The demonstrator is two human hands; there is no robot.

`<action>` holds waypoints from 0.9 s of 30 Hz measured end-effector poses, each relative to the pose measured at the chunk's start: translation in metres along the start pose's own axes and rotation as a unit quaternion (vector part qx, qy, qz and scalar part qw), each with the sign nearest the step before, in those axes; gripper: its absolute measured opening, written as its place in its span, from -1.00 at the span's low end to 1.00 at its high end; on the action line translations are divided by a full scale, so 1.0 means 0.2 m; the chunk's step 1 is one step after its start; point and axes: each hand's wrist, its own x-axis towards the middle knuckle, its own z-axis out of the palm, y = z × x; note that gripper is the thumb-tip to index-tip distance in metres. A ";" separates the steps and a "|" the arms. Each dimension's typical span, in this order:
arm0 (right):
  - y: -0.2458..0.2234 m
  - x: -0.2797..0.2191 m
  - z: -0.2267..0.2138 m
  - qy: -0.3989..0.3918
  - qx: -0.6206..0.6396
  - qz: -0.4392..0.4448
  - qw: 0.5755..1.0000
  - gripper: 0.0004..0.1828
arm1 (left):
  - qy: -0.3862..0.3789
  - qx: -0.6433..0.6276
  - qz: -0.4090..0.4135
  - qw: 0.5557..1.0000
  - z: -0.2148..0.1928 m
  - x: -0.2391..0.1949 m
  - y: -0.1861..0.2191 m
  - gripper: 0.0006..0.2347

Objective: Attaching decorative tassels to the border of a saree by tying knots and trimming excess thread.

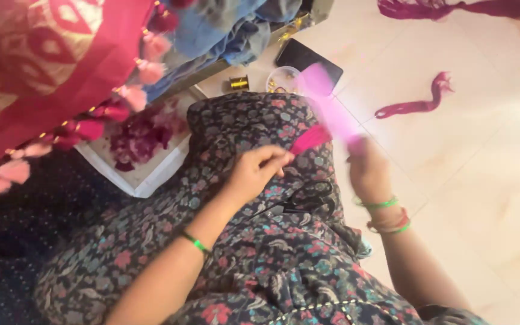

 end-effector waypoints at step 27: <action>0.05 0.20 0.07 0.049 0.103 0.384 0.916 -0.84 | 0.060 0.109 0.089 0.988 -0.18 -0.27 -0.05 -0.91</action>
